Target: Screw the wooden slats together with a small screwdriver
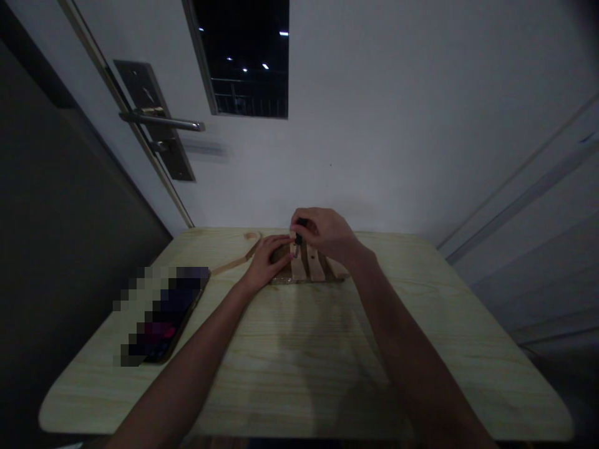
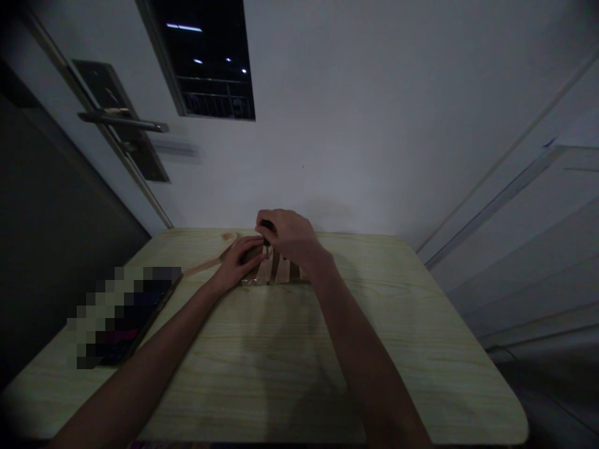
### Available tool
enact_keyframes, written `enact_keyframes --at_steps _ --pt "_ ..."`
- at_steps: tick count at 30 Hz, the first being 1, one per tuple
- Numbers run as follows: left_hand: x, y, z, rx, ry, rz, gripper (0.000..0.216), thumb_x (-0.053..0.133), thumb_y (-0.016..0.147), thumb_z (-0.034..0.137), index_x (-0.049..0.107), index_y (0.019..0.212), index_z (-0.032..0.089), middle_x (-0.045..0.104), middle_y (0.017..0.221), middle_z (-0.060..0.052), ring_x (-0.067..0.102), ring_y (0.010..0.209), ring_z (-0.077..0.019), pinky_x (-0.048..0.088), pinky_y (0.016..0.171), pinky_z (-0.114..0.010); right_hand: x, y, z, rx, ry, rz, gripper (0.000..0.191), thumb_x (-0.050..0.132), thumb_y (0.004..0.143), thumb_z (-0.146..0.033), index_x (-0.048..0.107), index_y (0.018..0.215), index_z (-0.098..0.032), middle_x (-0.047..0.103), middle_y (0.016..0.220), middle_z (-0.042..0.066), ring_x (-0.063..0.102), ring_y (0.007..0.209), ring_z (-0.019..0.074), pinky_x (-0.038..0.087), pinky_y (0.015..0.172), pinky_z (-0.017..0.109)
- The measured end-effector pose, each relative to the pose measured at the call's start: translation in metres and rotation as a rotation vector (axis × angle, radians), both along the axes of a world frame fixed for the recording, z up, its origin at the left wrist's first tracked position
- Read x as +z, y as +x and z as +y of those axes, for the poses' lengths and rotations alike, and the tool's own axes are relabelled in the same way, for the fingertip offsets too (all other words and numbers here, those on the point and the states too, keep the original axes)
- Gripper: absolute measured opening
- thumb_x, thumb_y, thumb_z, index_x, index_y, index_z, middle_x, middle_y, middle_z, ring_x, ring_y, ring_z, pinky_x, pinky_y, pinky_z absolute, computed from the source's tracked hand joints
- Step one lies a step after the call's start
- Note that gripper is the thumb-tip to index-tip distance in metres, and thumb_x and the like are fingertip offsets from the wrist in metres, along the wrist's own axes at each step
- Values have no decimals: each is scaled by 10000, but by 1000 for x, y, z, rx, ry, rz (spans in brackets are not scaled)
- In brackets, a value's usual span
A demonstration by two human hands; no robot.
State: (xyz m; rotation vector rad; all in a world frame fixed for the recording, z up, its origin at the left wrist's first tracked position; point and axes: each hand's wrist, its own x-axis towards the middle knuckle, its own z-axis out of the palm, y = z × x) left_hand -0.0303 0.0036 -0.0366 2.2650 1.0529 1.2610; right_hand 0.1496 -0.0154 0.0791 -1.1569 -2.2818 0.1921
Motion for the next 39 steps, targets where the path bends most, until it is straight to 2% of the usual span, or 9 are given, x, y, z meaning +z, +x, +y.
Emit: enact_keyframes --at_steps 2,5,8,11,16,21,27,32,39 --pt "0 0 0 1 -11 -4 328 585 834 370 608 1134 241 612 1170 -66 526 1111 -235 398 988 -442 -1 0 1 -3 1 2 178 504 865 -305 642 878 -192 644 821 17 520 701 114 343 644 240" --pt "0 0 0 -1 -26 -7 326 586 834 362 608 1133 235 607 1181 -73 525 1120 -238 389 998 -447 -4 -1 1 -23 -1 26 234 480 872 -306 630 1005 -187 652 925 44 531 729 122 375 691 249" --pt "0 0 0 -2 -32 -4 328 593 830 363 610 1129 229 607 1182 -75 522 1127 -239 377 1008 -447 -6 0 0 -28 -15 38 343 485 825 -199 582 1153 -173 644 1031 66 543 752 124 396 717 251" --pt "-1 0 0 3 -33 -7 326 595 829 367 611 1125 232 609 1178 -70 517 1130 -237 378 1008 -444 -3 2 -3 -26 -59 34 404 474 785 -134 579 1172 -172 658 937 53 543 722 121 392 679 246" --pt "2 0 -1 -2 -27 16 327 586 838 358 602 1145 245 608 1184 -58 516 1131 -226 372 1010 -434 3 5 -3 17 -108 45 215 540 792 -234 634 981 -193 608 686 -10 499 611 101 342 587 231" --pt "3 0 -1 0 -33 17 334 580 837 374 603 1145 245 606 1188 -63 518 1125 -236 374 1009 -443 2 5 0 -17 -82 1 148 549 818 -312 643 835 -199 610 717 -3 500 641 103 321 589 235" --pt "0 0 0 3 -26 4 337 584 834 379 601 1145 251 605 1189 -65 522 1123 -237 389 1000 -447 1 4 -5 -36 -91 -59 156 494 834 -281 598 912 -195 623 827 25 504 689 118 350 629 241" --pt "2 0 -1 1 -26 7 320 588 832 358 613 1125 231 617 1172 -73 528 1124 -237 379 1008 -449 -3 6 -5 -11 -163 -65 360 474 795 -209 464 1155 -182 625 935 68 520 735 141 371 643 252" --pt "0 0 0 10 -18 18 327 578 840 368 603 1138 236 604 1195 -67 515 1136 -237 382 1007 -449 -1 4 -6 93 -187 -38 337 454 831 -212 482 1166 -207 599 771 8 496 661 118 331 602 237"
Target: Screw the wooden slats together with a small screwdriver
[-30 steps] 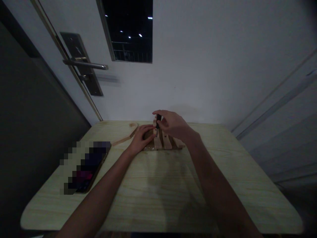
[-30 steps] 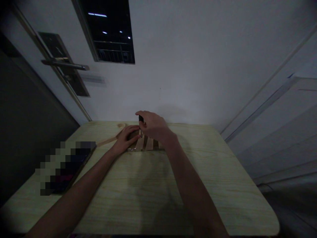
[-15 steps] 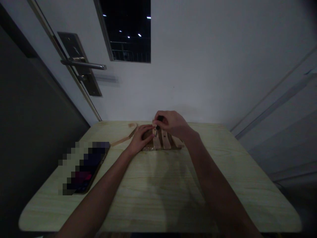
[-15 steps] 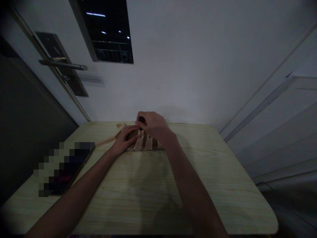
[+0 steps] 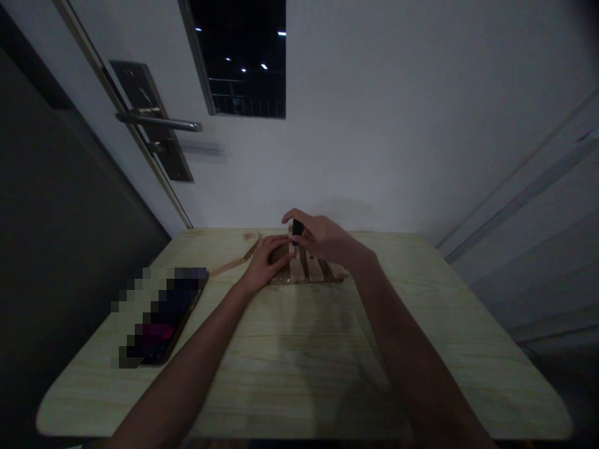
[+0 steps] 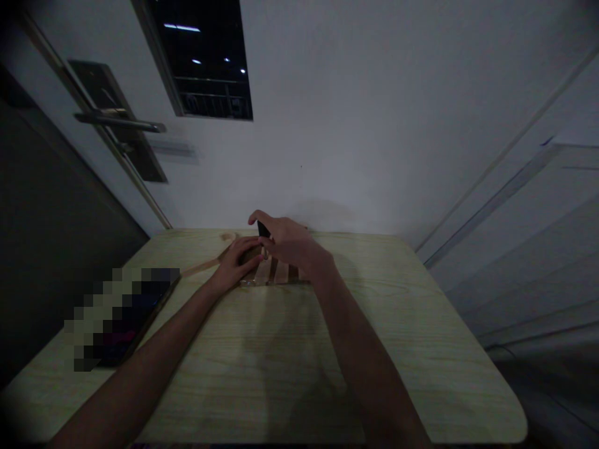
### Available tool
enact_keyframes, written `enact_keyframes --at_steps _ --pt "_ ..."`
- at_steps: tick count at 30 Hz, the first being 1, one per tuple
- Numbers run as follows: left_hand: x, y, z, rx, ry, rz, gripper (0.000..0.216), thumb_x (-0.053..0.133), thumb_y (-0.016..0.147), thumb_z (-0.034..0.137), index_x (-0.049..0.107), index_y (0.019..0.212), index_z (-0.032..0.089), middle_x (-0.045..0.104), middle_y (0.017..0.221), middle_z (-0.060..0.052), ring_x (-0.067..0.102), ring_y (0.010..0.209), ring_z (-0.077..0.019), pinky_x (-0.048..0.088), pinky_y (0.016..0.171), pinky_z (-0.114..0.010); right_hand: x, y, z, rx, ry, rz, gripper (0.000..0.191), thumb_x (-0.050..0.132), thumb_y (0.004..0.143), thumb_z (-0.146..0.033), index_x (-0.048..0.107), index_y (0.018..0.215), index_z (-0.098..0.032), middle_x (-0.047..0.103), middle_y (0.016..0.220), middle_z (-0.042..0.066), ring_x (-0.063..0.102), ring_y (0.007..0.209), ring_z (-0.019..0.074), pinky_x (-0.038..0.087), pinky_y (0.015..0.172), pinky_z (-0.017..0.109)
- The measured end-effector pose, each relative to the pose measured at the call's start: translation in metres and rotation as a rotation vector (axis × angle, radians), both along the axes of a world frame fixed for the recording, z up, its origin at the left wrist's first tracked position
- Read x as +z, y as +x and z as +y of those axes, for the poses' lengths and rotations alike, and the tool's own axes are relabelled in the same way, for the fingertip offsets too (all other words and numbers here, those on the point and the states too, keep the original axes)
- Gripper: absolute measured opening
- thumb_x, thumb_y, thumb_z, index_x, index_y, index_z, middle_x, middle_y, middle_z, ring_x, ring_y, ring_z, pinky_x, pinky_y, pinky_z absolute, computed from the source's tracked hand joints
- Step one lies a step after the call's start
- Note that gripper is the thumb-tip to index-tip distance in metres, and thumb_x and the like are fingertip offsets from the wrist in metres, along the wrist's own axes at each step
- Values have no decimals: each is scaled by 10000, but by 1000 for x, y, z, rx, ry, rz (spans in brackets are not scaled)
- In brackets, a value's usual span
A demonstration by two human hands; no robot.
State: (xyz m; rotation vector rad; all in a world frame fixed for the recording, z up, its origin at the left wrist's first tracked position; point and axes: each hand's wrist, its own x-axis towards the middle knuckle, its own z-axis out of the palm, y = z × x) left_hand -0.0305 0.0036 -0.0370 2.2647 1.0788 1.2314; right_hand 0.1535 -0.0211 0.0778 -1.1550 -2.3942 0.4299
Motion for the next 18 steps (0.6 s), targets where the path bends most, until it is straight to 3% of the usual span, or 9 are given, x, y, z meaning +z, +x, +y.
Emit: enact_keyframes --at_steps 4,7,10,14,18 --pt "-2 0 1 9 0 -3 337 585 834 383 601 1139 241 604 1192 -65 519 1121 -237 390 996 -447 -1 -3 2 -56 46 0 171 518 824 -306 558 959 -208 585 726 -4 489 642 108 313 593 237" --pt "-1 0 1 16 -8 -4 339 593 827 384 600 1135 244 609 1187 -62 521 1118 -237 390 996 -448 -2 -5 4 -115 72 -23 178 512 828 -369 546 854 -197 586 725 6 488 633 109 308 582 240" --pt "1 0 0 14 -8 -4 331 583 832 379 603 1132 240 611 1185 -63 520 1122 -239 387 999 -449 -4 -5 3 -166 65 -38 199 491 835 -359 528 933 -189 597 755 26 496 636 118 317 579 245" --pt "3 1 -1 -1 -22 8 310 579 836 362 610 1123 249 612 1187 -59 523 1128 -241 378 1007 -456 -6 -4 0 -120 -9 -10 311 488 815 -279 450 1111 -193 619 827 41 519 650 126 342 585 244" --pt "4 1 -1 1 -14 11 314 579 836 357 608 1126 241 609 1192 -63 520 1131 -242 372 1009 -460 -5 -1 0 -78 -20 -12 308 484 804 -231 441 1107 -197 618 816 33 520 651 126 343 580 239"
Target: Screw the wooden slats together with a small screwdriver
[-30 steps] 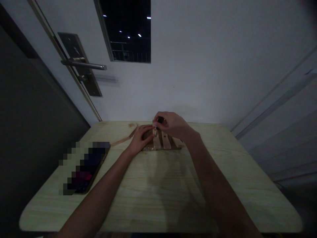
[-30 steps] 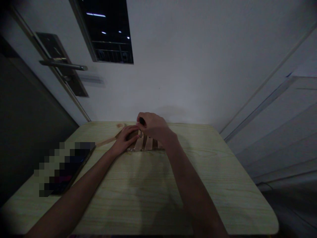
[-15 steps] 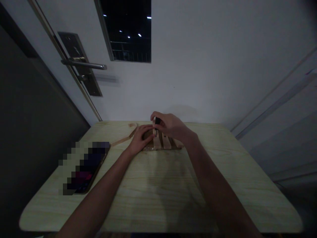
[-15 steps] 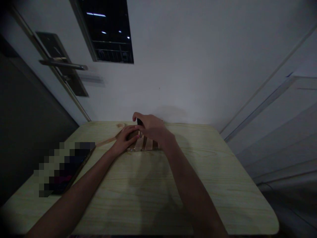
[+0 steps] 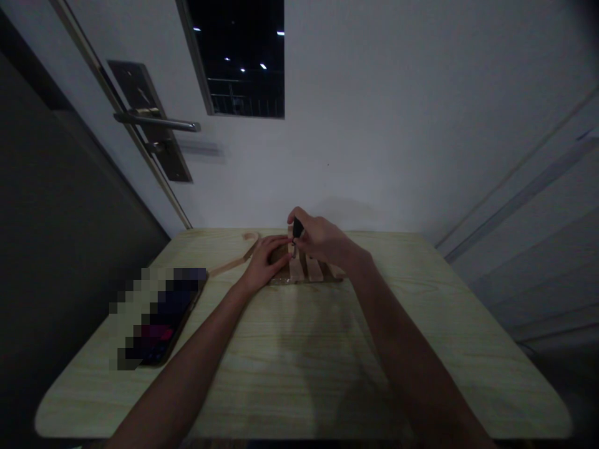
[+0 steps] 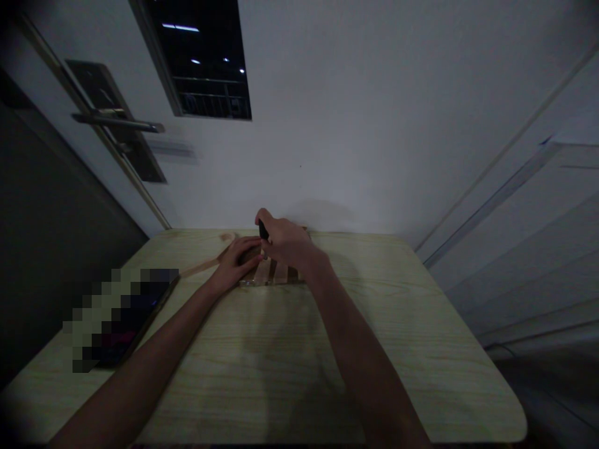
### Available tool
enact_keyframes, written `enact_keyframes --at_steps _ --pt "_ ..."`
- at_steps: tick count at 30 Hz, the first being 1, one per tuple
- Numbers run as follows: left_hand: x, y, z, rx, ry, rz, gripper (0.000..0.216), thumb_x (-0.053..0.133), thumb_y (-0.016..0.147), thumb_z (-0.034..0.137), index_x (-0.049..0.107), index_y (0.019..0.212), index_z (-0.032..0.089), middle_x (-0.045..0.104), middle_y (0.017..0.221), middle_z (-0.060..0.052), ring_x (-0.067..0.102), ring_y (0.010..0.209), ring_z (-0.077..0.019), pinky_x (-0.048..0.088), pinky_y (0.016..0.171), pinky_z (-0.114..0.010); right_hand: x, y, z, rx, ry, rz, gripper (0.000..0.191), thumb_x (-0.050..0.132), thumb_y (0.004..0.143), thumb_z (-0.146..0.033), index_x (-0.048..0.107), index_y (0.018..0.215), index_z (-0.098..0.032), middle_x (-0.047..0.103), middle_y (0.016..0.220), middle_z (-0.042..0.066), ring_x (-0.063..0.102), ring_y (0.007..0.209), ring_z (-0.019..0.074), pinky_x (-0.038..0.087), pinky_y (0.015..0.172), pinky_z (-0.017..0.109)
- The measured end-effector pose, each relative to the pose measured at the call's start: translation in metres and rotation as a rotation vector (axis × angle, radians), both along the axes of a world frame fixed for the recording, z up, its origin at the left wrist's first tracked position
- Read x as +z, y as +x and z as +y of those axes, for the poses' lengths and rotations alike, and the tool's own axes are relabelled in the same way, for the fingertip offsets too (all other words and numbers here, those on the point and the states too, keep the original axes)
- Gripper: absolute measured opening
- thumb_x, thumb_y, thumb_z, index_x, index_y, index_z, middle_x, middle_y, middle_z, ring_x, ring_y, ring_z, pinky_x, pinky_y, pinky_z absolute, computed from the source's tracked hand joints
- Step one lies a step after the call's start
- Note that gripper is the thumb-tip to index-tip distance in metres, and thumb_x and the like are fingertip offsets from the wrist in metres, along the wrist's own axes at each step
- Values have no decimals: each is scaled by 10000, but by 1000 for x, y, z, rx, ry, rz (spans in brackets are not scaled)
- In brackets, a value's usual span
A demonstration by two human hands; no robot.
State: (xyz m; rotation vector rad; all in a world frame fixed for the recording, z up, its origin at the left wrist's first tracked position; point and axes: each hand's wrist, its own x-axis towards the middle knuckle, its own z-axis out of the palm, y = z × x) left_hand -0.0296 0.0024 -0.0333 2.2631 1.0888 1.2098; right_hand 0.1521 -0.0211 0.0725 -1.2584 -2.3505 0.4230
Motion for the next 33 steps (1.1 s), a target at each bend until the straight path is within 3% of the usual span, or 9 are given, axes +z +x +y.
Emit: enact_keyframes --at_steps 4,10,20,25,29,33 --pt "-1 -1 0 -6 -5 -6 306 581 833 360 612 1112 238 609 1187 -66 517 1130 -243 376 1007 -461 2 -1 2 10 44 -45 207 529 803 -286 485 988 -205 613 793 25 519 659 128 326 579 239" --pt "-1 0 0 15 -24 -16 294 584 827 360 617 1090 232 607 1183 -68 527 1110 -242 391 995 -456 0 -6 5 -68 102 -114 240 566 786 -400 501 917 -210 611 751 19 515 656 141 285 553 243" --pt "-2 0 0 17 -5 4 322 580 835 365 605 1133 246 610 1185 -59 517 1122 -240 381 1002 -446 -7 -6 9 -71 89 -14 349 577 791 -412 485 1096 -268 617 762 -20 510 629 121 286 550 232" --pt "-2 0 0 11 5 -13 327 590 829 365 608 1132 242 608 1190 -66 517 1129 -239 381 1007 -447 -4 -5 6 -112 117 -36 231 537 806 -351 526 1009 -242 618 771 0 520 651 125 312 572 236" --pt "-1 0 -1 7 -7 -16 310 591 830 361 617 1116 245 610 1181 -65 521 1129 -234 384 1010 -444 -2 0 4 -79 69 -11 327 490 789 -214 476 1115 -201 622 806 30 525 666 128 346 592 238" --pt "-2 -1 -1 3 -4 -21 317 590 831 362 612 1125 246 607 1186 -64 522 1126 -232 390 1006 -443 0 2 4 -24 34 9 338 494 790 -199 463 1127 -194 610 781 20 520 663 125 348 596 234"
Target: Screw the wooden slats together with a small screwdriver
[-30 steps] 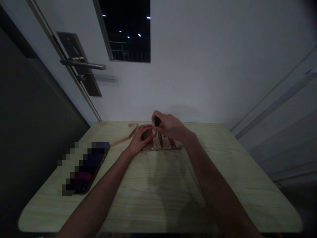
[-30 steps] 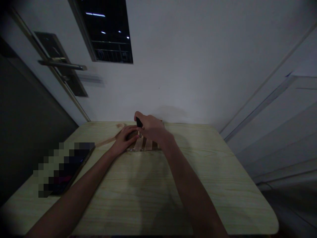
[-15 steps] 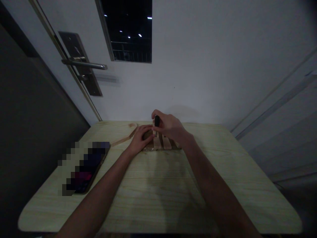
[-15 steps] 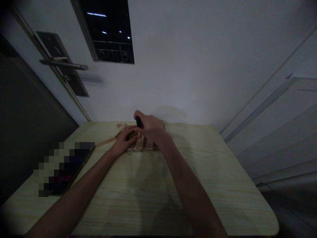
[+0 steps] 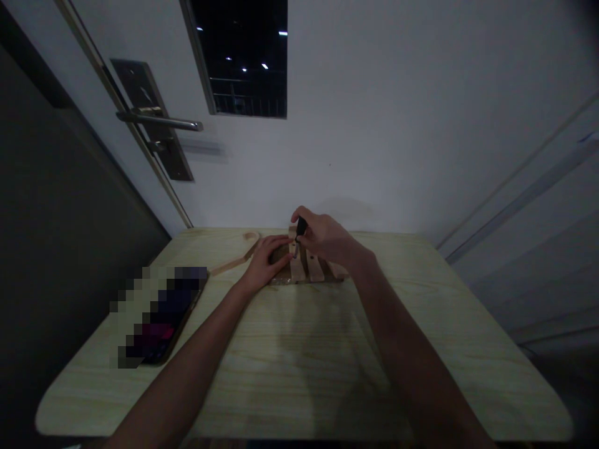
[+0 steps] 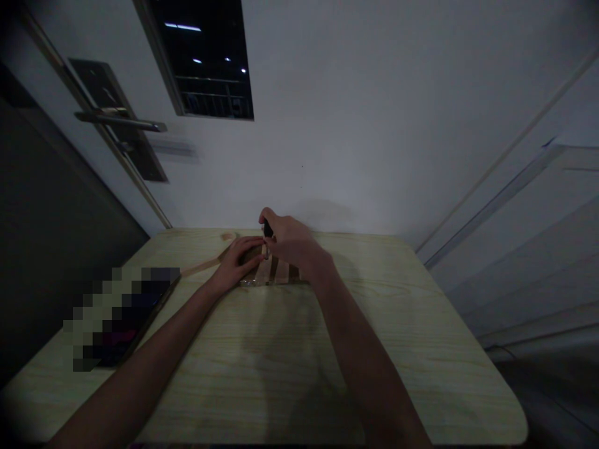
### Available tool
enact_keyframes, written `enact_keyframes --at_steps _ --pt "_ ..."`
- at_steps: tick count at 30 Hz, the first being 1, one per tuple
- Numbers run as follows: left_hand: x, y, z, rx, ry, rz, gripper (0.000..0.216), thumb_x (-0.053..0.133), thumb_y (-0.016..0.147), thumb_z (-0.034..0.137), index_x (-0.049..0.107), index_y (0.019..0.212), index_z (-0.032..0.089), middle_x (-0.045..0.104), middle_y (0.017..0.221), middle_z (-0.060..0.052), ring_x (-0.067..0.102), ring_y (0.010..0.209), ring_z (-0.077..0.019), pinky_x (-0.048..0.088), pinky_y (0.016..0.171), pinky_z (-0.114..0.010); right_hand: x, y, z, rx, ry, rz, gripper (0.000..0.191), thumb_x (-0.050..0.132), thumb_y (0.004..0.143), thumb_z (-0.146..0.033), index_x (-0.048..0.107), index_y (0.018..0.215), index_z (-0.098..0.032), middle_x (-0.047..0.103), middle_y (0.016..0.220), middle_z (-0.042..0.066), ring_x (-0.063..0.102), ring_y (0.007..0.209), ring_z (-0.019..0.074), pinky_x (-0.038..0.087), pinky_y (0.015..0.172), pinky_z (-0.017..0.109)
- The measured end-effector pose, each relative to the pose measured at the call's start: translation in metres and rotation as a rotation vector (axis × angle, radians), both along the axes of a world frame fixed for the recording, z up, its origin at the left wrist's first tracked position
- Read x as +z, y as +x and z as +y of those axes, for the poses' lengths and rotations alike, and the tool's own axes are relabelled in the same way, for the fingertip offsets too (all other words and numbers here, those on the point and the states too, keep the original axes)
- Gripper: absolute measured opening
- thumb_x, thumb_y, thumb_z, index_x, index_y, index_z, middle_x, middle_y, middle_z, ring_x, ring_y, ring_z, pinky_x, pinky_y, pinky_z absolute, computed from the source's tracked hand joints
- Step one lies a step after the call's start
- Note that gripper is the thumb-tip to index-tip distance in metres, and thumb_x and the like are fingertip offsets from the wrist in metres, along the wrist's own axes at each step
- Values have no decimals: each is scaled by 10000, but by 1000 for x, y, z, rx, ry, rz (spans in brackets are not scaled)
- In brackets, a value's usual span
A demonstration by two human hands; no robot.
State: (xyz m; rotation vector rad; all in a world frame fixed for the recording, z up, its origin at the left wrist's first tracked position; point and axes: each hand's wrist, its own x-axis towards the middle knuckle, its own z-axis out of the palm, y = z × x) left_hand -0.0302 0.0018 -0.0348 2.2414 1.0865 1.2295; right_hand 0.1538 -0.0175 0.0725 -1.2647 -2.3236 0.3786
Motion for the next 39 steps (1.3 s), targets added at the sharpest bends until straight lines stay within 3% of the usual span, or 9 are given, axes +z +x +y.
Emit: enact_keyframes --at_steps 3,8,13,19,24,31,39 --pt "-1 0 1 -1 4 11 325 597 827 363 608 1131 248 605 1192 -61 521 1130 -232 387 1008 -442 1 -1 0 11 28 -15 350 521 802 -243 454 1144 -226 599 765 -4 512 656 122 335 590 229" --pt "-1 0 1 5 8 16 318 583 837 369 608 1130 246 603 1197 -60 515 1135 -232 380 1012 -442 2 -5 0 -42 78 -75 166 544 800 -312 506 929 -214 600 767 0 519 668 120 326 598 229" --pt "-2 0 1 11 12 5 332 592 831 361 604 1139 239 608 1194 -63 516 1126 -237 383 1005 -442 2 -9 -2 -118 61 -144 267 474 848 -389 459 1007 -175 614 812 57 520 696 148 323 595 246" --pt "-1 0 1 -11 -3 6 313 594 831 348 615 1121 232 617 1174 -66 525 1120 -236 375 1010 -444 3 -5 -6 -54 -28 -69 274 460 818 -283 430 1076 -194 614 832 40 525 669 128 337 593 232" --pt "-3 -1 2 -8 12 -8 325 594 828 360 609 1128 235 602 1199 -67 515 1136 -240 375 1011 -449 2 -4 -2 -26 -4 -50 312 481 815 -288 455 1114 -203 607 782 20 512 660 126 326 589 235" --pt "-3 0 2 3 17 6 333 585 832 377 604 1134 239 609 1188 -65 519 1123 -240 383 1001 -451 0 -8 1 -95 71 -96 153 512 810 -334 528 900 -212 623 780 11 530 674 119 315 587 234" --pt "0 0 2 -23 2 7 300 586 833 335 613 1114 232 607 1192 -66 521 1137 -236 372 1013 -450 2 -5 -6 -68 13 -49 207 490 800 -262 481 995 -192 640 860 51 553 729 134 360 630 242"
